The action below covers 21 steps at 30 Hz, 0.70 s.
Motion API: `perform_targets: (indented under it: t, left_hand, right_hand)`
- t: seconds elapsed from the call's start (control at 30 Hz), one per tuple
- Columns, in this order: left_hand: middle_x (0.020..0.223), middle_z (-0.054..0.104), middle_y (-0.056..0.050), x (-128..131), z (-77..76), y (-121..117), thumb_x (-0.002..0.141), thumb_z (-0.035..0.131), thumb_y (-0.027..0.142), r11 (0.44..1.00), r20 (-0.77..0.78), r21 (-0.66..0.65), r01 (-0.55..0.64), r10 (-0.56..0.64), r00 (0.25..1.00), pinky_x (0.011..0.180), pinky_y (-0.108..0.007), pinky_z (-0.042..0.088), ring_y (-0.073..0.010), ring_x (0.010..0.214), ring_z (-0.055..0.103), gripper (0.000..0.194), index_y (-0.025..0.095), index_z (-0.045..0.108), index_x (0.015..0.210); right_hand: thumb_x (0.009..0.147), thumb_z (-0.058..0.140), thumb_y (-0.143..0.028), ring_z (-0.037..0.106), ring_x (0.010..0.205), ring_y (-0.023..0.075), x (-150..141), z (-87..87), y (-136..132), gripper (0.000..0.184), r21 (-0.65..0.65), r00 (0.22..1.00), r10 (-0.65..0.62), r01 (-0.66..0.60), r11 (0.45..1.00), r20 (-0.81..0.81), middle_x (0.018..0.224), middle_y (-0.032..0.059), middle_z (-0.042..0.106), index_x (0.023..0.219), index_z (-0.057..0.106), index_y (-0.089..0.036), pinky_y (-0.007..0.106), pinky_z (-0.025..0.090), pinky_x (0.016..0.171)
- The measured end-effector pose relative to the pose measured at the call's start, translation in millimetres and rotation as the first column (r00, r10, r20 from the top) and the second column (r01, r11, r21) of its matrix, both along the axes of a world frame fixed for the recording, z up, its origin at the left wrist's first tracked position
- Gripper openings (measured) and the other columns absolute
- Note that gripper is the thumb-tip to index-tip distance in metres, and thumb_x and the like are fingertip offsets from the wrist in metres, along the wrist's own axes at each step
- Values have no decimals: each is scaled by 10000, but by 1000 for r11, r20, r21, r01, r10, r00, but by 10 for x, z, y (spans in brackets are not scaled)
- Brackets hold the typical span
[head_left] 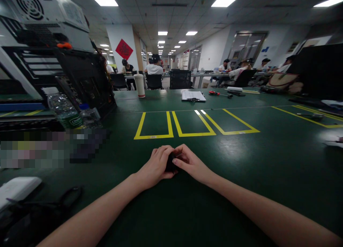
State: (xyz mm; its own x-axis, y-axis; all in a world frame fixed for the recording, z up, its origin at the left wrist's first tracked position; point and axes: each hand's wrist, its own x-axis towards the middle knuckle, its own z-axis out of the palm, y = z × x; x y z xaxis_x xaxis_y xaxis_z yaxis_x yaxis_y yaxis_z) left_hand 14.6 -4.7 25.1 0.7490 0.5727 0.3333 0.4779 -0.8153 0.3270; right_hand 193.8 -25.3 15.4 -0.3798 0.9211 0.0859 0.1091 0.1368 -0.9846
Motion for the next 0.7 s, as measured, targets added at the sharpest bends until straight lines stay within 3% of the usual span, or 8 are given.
perform_targets:
  t: [0.13,0.33,0.53,0.7]
  left_hand:
    - [1205,399,-109,0,-4,-2,729,611,268,1000,6,5,-8,8,1000,856,-446,403,-271,1072,446,618,214,234,1216]
    - [1195,405,-105,-7,-10,-4,734,604,244,1000,5,15,6,-6,1000,873,-433,388,-256,1079,436,602,209,235,1208]
    - [1189,404,-99,-7,-1,-9,734,606,272,1000,1,24,-2,2,1000,886,-430,380,-250,1083,429,601,210,242,1208]
    - [1192,406,-99,-7,11,-16,742,598,281,999,1,33,2,-2,1000,871,-424,389,-246,1068,443,603,214,229,1214]
  right_hand:
    - [784,530,-328,534,886,175,16,0,19,215,-28,999,22,-21,999,36,951,16,517,952,458,-214,354,474,751]
    - [746,592,-256,534,931,170,25,8,9,224,-10,995,96,-96,995,-35,928,-6,519,908,442,-217,341,464,791]
    - [805,495,-337,535,832,149,-1,0,7,143,22,1000,22,-22,999,-1,875,-6,509,874,464,-215,311,473,712]
    - [783,527,-347,529,898,171,-4,-27,37,212,-20,999,-12,13,1000,38,927,10,525,930,461,-209,357,449,791]
